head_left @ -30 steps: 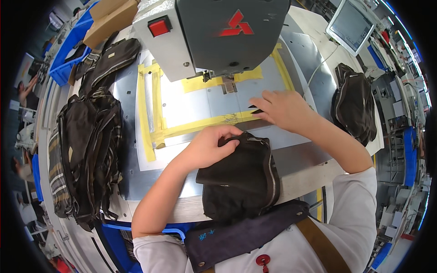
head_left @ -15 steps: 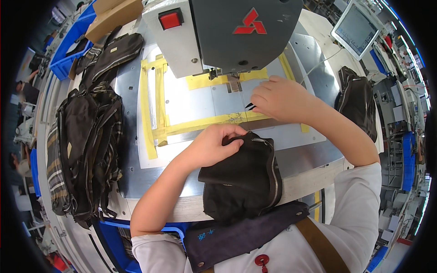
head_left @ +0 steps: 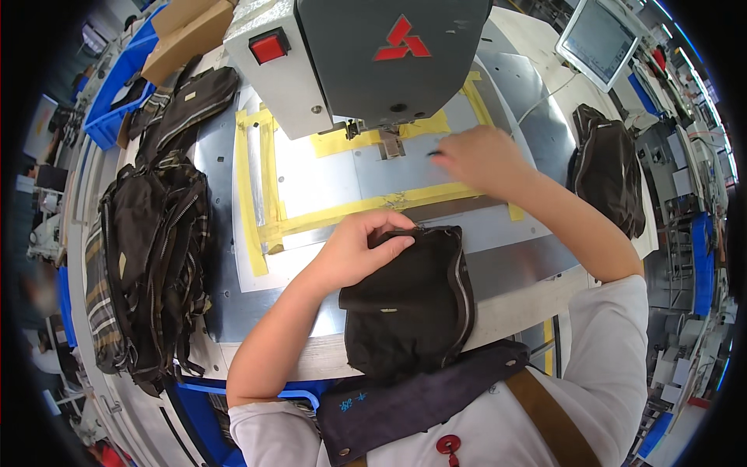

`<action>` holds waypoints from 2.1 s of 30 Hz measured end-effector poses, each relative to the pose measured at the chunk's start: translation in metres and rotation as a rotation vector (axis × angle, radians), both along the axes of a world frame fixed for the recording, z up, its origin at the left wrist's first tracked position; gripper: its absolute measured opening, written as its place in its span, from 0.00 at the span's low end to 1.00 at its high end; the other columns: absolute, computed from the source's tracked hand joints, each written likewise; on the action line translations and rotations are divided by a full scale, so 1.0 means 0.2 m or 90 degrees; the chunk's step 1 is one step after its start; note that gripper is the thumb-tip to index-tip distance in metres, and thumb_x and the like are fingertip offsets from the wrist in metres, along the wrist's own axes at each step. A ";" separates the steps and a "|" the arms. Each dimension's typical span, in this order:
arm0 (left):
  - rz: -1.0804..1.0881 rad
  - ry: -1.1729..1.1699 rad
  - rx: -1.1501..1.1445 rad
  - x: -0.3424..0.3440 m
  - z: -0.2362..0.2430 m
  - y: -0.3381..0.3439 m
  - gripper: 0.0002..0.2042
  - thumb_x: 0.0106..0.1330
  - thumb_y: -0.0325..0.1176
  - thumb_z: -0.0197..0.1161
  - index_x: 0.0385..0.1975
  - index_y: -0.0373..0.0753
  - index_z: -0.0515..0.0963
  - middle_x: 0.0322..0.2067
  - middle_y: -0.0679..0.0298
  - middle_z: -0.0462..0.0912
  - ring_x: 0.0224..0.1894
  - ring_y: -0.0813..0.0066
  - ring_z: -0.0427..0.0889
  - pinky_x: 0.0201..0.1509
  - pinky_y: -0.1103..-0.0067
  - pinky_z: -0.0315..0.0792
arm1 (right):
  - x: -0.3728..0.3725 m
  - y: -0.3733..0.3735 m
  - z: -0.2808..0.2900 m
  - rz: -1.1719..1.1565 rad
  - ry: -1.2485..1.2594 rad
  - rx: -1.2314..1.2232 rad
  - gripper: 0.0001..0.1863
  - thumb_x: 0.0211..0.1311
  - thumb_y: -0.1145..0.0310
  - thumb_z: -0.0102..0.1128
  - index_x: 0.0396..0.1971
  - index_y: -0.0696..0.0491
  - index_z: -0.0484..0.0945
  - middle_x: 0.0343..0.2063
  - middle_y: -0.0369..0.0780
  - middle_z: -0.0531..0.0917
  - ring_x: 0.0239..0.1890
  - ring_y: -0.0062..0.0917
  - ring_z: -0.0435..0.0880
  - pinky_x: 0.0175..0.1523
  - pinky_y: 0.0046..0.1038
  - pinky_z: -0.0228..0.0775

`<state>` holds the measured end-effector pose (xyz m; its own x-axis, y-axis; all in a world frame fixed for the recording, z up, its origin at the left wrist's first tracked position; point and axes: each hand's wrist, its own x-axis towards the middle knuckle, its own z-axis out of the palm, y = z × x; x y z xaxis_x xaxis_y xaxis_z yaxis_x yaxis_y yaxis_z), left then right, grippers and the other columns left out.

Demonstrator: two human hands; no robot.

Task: The person operates an industrial sewing machine to stitch the edges of dark-colored fabric bags. They repeatedly align the bag under the needle, sew a short segment, and then use scissors to cut the thread before moving to the next bag or section.

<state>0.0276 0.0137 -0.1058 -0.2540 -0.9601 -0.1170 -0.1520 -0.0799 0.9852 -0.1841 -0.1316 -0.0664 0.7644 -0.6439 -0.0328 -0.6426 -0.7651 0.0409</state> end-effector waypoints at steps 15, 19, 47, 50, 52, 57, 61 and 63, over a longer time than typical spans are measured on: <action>0.132 -0.278 -0.825 -0.08 0.10 0.05 0.13 0.42 0.20 0.73 0.24 0.42 0.76 0.29 0.65 0.78 0.26 0.71 0.79 0.25 0.80 0.71 | -0.26 0.55 -0.17 -0.228 -0.652 0.778 0.18 0.62 0.74 0.60 0.51 0.58 0.71 0.42 0.38 0.79 0.46 0.18 0.77 0.53 0.24 0.69; 0.134 -0.313 -0.851 -0.09 0.14 0.06 0.13 0.42 0.21 0.74 0.24 0.42 0.76 0.28 0.66 0.78 0.26 0.71 0.79 0.23 0.81 0.70 | -0.22 0.45 -0.13 -0.177 -0.690 0.676 0.13 0.64 0.77 0.55 0.49 0.57 0.73 0.40 0.37 0.79 0.44 0.17 0.76 0.52 0.24 0.69; 0.122 -0.434 -0.089 0.01 0.31 0.05 0.09 0.60 0.33 0.68 0.34 0.34 0.79 0.38 0.61 0.83 0.35 0.75 0.83 0.39 0.80 0.74 | -0.11 0.07 -0.10 -0.096 -0.595 0.570 0.08 0.62 0.71 0.60 0.38 0.58 0.78 0.32 0.34 0.81 0.34 0.17 0.79 0.40 0.22 0.71; 0.103 -0.353 -0.325 -0.05 0.25 -0.11 0.11 0.59 0.37 0.68 0.34 0.37 0.81 0.38 0.61 0.80 0.35 0.66 0.83 0.40 0.75 0.75 | 0.00 0.12 -0.04 0.071 -0.576 0.452 0.08 0.60 0.70 0.61 0.37 0.58 0.80 0.31 0.34 0.81 0.34 0.19 0.79 0.40 0.25 0.70; 0.087 -0.390 -0.286 -0.06 0.24 -0.17 0.10 0.59 0.34 0.68 0.35 0.36 0.80 0.36 0.61 0.79 0.34 0.66 0.82 0.38 0.73 0.74 | 0.04 0.15 0.03 -0.014 -0.642 0.550 0.08 0.60 0.69 0.62 0.37 0.58 0.80 0.31 0.35 0.82 0.34 0.20 0.79 0.40 0.25 0.70; 0.179 -0.295 -0.343 -0.09 0.15 -0.18 0.07 0.57 0.26 0.67 0.35 0.37 0.79 0.31 0.61 0.76 0.29 0.63 0.78 0.33 0.74 0.73 | -0.03 0.08 -0.07 -0.048 -0.598 0.618 0.08 0.61 0.68 0.62 0.36 0.57 0.80 0.30 0.35 0.82 0.34 0.20 0.78 0.40 0.25 0.69; 0.222 -0.308 -0.376 -0.09 0.06 -0.14 0.08 0.56 0.22 0.67 0.34 0.37 0.79 0.31 0.61 0.75 0.30 0.65 0.78 0.31 0.76 0.73 | -0.01 0.16 -0.06 0.047 -0.612 0.340 0.07 0.62 0.70 0.60 0.35 0.57 0.80 0.29 0.38 0.82 0.33 0.26 0.79 0.40 0.28 0.70; 0.210 -0.359 -0.397 -0.10 0.06 -0.12 0.07 0.55 0.19 0.66 0.32 0.36 0.79 0.31 0.61 0.75 0.32 0.69 0.78 0.32 0.79 0.73 | 0.00 0.18 -0.06 0.088 -0.580 0.196 0.06 0.62 0.70 0.59 0.35 0.57 0.80 0.30 0.39 0.81 0.33 0.29 0.79 0.41 0.29 0.70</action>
<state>0.0085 -0.0106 -0.0932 -0.0167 -0.9045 0.4262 -0.6897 0.3190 0.6500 -0.1842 -0.0954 -0.0775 0.6484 -0.6089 0.4570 -0.2332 -0.7303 -0.6421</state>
